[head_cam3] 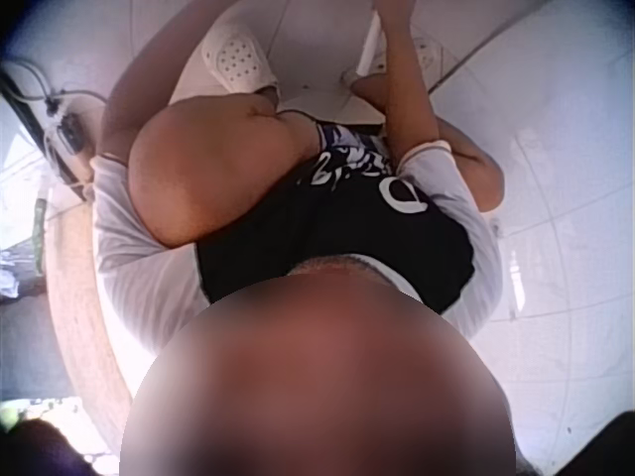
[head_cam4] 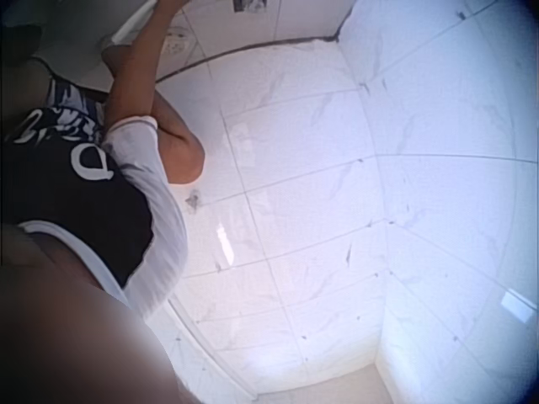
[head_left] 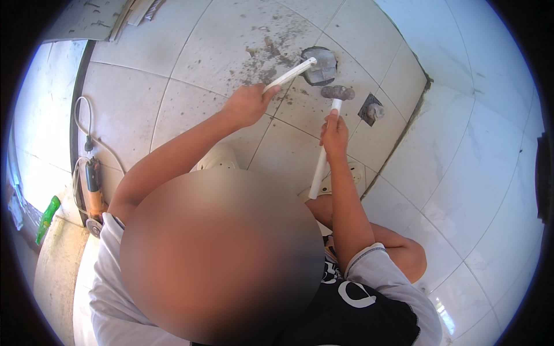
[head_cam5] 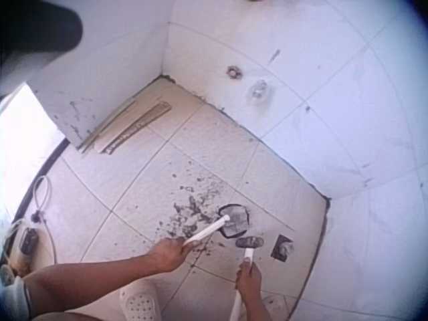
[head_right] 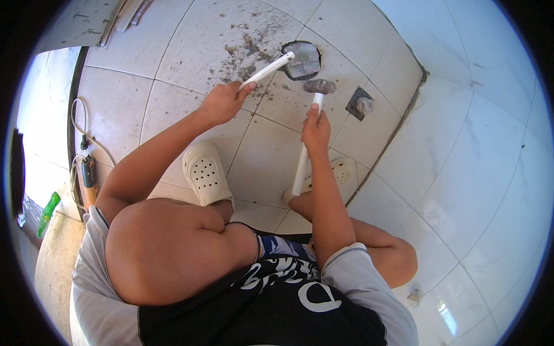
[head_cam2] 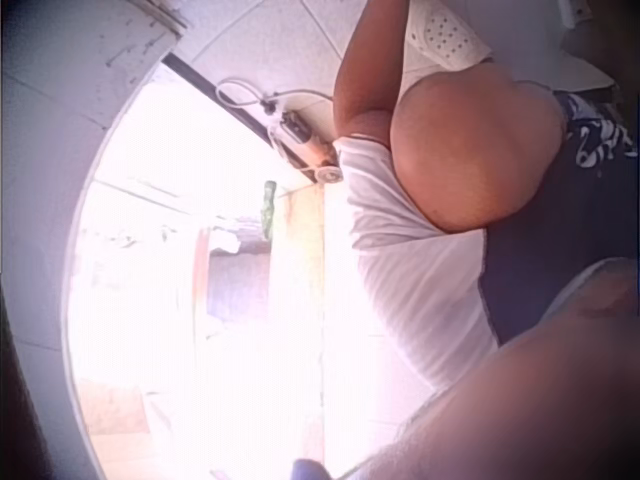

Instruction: The person kneels on a tiled floor and uses a hammer and chisel to break and remove a section of tile. After loosening the tile, the person uses a brush to sweep away the resulting debris.

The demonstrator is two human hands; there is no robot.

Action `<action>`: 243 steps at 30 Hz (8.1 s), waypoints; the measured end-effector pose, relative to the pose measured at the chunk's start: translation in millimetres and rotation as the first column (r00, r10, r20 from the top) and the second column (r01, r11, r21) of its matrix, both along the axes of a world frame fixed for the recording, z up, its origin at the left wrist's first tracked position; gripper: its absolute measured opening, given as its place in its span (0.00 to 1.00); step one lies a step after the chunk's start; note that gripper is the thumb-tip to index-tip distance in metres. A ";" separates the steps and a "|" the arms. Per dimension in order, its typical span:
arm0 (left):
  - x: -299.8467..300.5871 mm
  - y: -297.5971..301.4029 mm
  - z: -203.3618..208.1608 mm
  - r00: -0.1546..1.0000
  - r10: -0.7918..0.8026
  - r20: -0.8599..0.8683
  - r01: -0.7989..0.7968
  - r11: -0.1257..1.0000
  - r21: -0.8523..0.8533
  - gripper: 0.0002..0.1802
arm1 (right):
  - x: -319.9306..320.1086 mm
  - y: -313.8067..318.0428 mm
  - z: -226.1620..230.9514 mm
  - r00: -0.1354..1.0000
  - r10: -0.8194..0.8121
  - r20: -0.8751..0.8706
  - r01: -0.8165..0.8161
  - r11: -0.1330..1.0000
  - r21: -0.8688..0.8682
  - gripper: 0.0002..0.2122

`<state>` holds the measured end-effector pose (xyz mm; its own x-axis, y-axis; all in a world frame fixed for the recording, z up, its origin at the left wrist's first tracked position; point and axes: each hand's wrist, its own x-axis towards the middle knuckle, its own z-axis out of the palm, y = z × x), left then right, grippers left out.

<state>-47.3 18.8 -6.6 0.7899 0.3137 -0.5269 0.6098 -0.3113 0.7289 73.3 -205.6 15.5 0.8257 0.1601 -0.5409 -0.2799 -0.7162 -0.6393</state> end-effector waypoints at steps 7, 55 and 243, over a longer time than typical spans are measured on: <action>1.4 7.2 2.5 0.999 -0.032 -0.018 0.030 0.996 -0.083 0.40 | -0.9 19.3 18.3 0.985 0.065 0.159 -0.071 0.997 0.035 0.21; -3.0 -8.2 0.6 0.997 0.016 0.081 -0.013 1.000 -0.028 0.33 | -13.4 18.5 14.5 0.980 0.096 0.173 -0.114 0.989 0.096 0.21; 8.2 -9.2 75.9 0.834 -0.460 -0.306 0.549 0.753 0.364 0.25 | -38.9 80.5 -18.5 0.910 -0.010 -0.414 0.298 0.711 0.637 0.19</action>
<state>-39.1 9.6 69.3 0.7978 0.1213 -0.5906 0.3832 -0.8583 0.3414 34.4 -125.1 -3.0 0.6433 0.4861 -0.5915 -0.6523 -0.0566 -0.7559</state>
